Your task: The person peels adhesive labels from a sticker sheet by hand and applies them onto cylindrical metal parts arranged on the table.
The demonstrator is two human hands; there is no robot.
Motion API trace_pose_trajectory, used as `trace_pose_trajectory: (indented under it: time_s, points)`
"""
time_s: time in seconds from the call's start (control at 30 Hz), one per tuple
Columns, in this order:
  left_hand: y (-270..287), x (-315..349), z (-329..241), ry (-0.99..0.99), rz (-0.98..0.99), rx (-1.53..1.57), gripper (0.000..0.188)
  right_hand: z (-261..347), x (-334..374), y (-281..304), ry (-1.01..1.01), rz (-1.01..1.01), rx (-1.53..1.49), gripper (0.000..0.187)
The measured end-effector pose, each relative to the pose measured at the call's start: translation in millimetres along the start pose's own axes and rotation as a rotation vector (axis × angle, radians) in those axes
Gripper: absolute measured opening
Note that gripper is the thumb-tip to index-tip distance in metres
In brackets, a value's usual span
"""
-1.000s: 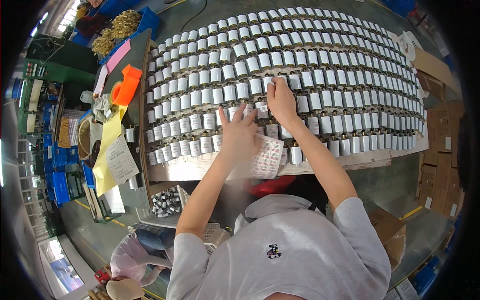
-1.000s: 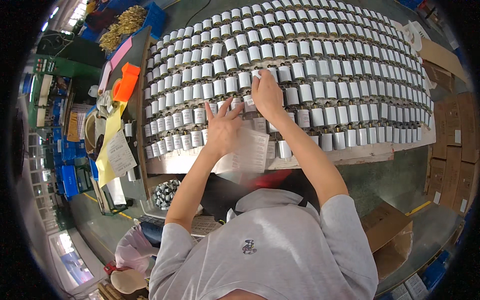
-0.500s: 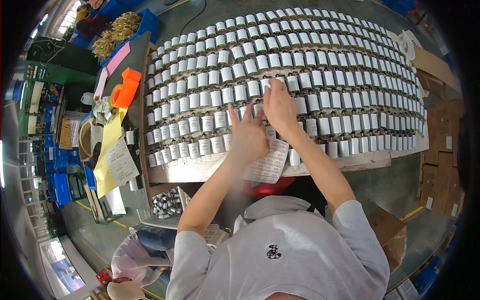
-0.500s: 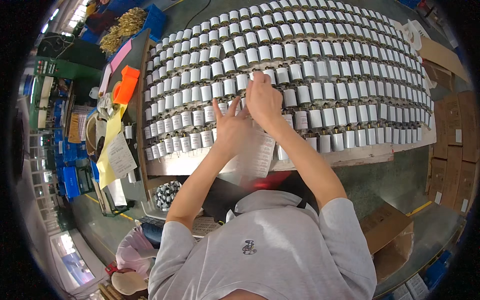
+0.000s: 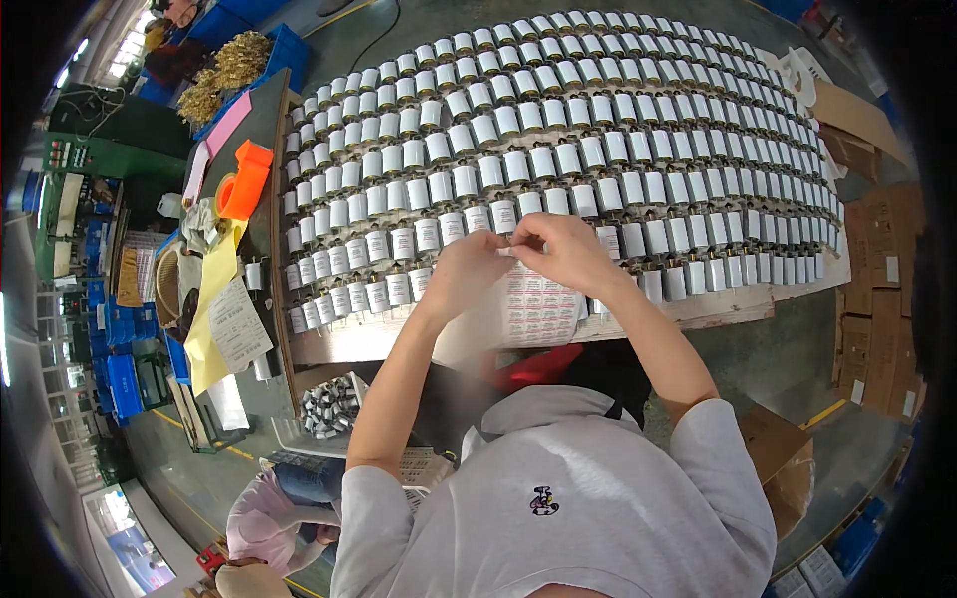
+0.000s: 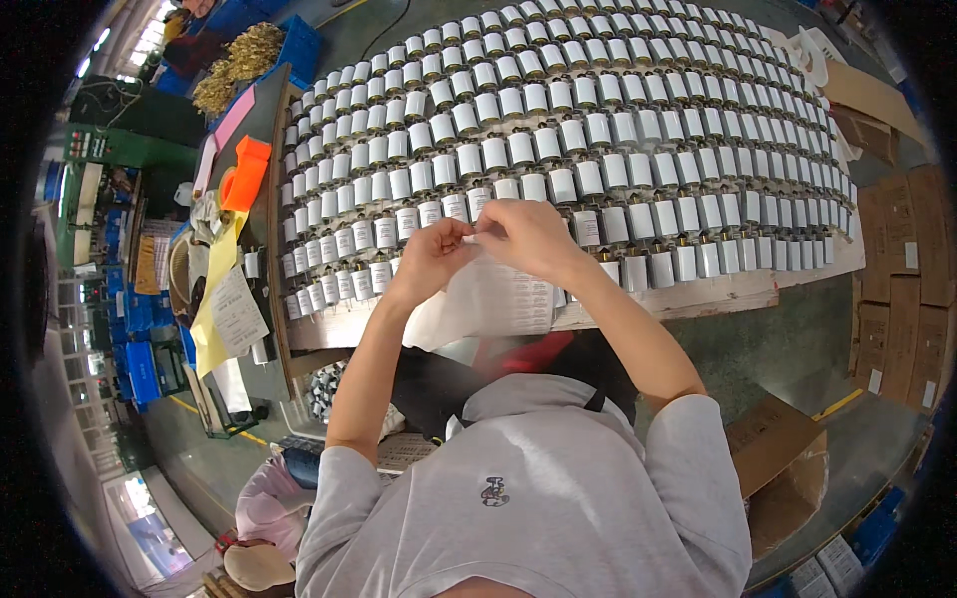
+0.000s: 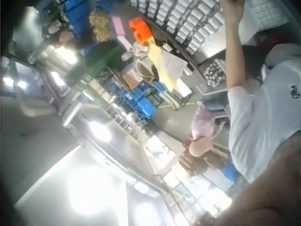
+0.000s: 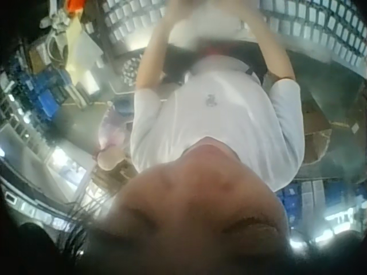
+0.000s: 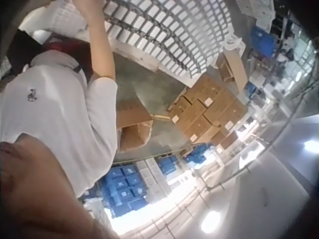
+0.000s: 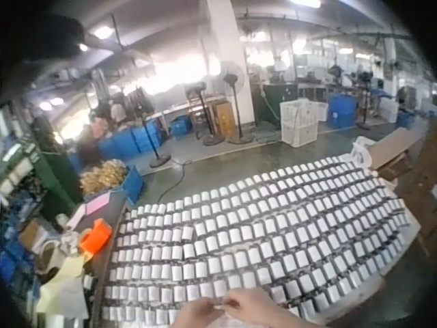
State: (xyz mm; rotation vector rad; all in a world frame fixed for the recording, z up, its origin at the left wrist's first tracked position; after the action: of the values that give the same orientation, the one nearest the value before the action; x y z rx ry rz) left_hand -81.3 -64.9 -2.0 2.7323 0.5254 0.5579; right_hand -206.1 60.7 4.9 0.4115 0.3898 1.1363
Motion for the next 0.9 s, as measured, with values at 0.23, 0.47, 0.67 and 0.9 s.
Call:
trace_pose_trajectory:
  time_s: [0.23, 0.47, 0.67, 0.9]
  points:
    - [-12.9, 4.1, 13.0, 0.038, 0.133, -0.136, 0.023, -50.3, -19.2, 11.9, -0.196, -0.124, -0.199, 0.013]
    - [-18.1, -2.8, 6.4, -0.047, 0.172, -0.153, 0.018, -65.4, -59.8, 28.5, -0.482, 0.268, -0.026, 0.022]
    - [-29.8, -6.6, -2.3, -0.278, -0.037, -0.386, 0.018, -70.2, -69.4, 23.1, -0.468, 0.285, 0.056, 0.022]
    - [-39.2, -11.4, 1.7, -0.475, -0.248, -0.783, 0.016, -72.3, -70.2, 20.3, -0.429, 0.296, 0.204, 0.025]
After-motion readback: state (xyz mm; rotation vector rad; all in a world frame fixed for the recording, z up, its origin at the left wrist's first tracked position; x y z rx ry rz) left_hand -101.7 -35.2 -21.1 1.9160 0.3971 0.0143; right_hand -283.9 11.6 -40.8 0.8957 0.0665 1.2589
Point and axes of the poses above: each hand's wrist, its own x-axis away from the middle knuckle, its own y-axis out of the back of the hand, z = x × y, the point moved 1 cm from there along -x, towards the middle knuckle, and after that the axes turned 3 degrees about y, right-handed, at the moved point
